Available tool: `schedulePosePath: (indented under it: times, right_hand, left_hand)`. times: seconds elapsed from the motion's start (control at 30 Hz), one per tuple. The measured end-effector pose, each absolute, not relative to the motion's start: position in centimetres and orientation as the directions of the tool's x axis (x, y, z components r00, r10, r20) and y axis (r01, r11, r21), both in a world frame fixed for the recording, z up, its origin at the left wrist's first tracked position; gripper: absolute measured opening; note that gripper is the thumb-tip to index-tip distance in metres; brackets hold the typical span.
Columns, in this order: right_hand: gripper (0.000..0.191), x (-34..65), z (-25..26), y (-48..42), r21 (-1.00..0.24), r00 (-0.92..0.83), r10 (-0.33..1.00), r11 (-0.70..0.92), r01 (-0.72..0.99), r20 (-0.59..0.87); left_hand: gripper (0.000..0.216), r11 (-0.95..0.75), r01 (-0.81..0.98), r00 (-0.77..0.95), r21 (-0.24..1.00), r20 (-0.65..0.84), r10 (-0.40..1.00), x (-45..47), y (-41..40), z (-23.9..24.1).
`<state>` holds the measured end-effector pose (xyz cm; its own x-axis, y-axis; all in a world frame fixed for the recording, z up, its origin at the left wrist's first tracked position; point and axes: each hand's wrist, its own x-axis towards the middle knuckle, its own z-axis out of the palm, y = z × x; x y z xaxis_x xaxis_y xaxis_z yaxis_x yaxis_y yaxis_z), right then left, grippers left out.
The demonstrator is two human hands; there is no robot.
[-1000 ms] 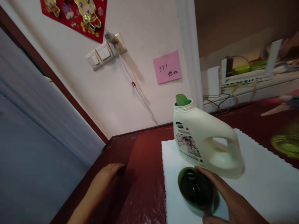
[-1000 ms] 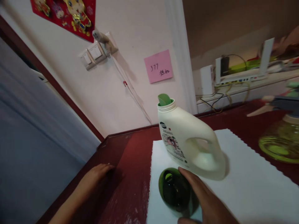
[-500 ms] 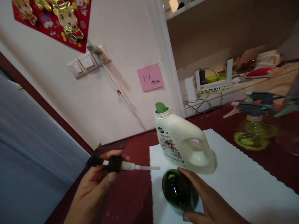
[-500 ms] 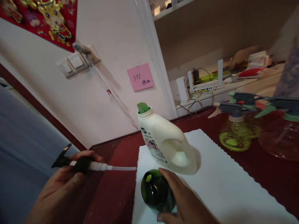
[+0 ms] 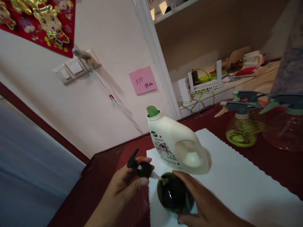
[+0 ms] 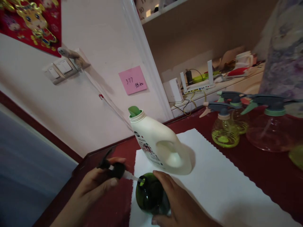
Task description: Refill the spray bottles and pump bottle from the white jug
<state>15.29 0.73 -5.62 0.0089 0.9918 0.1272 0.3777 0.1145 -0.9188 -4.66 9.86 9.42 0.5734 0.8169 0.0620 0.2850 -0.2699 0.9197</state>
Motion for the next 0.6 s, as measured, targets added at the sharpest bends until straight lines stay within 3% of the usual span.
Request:
schedulePosePath:
  times: [0.27,0.6]
  right_hand:
    - [0.096,14.5,-5.9,0.9,-0.919,0.043,0.98,0.167,0.356,0.195]
    - [0.101,14.7,-5.1,1.1,-0.92,0.052,0.982,0.15,0.362,0.18]
  left_hand:
    - [0.027,-0.247,0.18,0.689,0.952,0.057,0.723,-2.5,10.1,6.1]
    - [0.029,-0.253,0.199,0.712,0.947,0.038,0.701,-2.5,11.0,3.5]
